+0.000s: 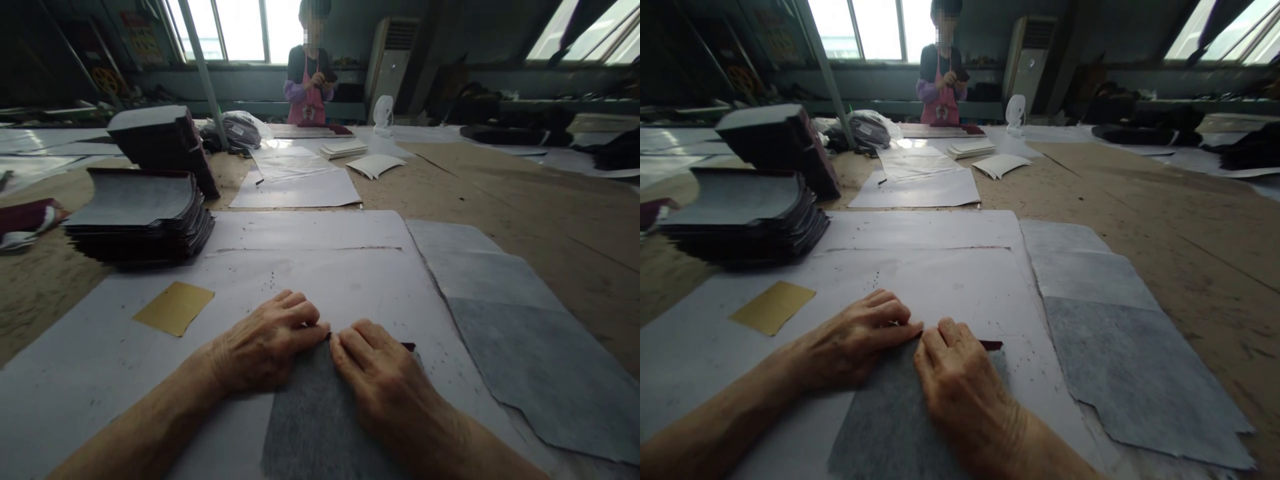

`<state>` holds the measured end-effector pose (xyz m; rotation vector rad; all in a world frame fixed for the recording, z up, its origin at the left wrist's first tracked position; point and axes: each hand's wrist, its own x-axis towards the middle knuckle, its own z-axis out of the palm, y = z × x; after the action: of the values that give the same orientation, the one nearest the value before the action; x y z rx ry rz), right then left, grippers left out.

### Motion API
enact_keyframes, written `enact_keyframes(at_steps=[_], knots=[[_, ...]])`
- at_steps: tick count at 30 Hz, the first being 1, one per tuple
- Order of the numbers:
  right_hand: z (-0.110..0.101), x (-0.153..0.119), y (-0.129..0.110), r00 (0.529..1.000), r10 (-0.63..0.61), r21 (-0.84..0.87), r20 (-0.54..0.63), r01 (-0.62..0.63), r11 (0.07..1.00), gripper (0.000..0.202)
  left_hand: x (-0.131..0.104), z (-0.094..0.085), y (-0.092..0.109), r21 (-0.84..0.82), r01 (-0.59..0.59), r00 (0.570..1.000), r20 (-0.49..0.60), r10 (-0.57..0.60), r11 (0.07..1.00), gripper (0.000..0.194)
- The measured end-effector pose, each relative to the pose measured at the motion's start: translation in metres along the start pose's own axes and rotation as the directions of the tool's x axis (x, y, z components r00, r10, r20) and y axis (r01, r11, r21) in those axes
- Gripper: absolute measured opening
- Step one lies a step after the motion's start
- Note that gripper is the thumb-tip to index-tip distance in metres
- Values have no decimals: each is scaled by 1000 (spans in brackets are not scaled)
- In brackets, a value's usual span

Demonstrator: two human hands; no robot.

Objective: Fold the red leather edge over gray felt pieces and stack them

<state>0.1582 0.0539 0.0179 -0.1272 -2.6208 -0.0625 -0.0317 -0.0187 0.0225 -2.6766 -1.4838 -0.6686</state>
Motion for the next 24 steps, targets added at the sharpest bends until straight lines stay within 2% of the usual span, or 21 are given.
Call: enact_keyframes(at_steps=[4, 7, 11, 15, 20, 22, 24], knots=[[4, -6, 6, 999, 21, 107, -29, -17, 994, 31, -8, -9, -5, -120, 44, 993, -105, -57, 992, 30], [5, -7, 9, 998, 26, 139, -50, -19, 990, 32, -13, -12, -7, -152, 64, 995, -72, -76, 986, 33], [5, -5, 8, 999, 13, 107, -35, -10, 994, 35, -14, -10, -9, -89, 46, 999, -22, -48, 995, 36], [0, 0, 6, 1000, -7, 42, 27, 6, 999, 34, -13, -8, -8, -10, 5, 1000, -8, -5, 1000, 37], [-6, 15, 1, 992, -6, -76, 123, 16, 997, 27, -13, -5, -5, -7, 6, 1000, -1, -6, 1000, 32], [-2, 21, 0, 994, -16, -46, 109, 21, 999, 25, -14, -5, -5, -18, 22, 1000, 16, -21, 1000, 30], [4, 22, 0, 996, -47, 62, 69, 43, 997, 26, -15, -6, -7, -35, 40, 999, 31, -39, 999, 30]])
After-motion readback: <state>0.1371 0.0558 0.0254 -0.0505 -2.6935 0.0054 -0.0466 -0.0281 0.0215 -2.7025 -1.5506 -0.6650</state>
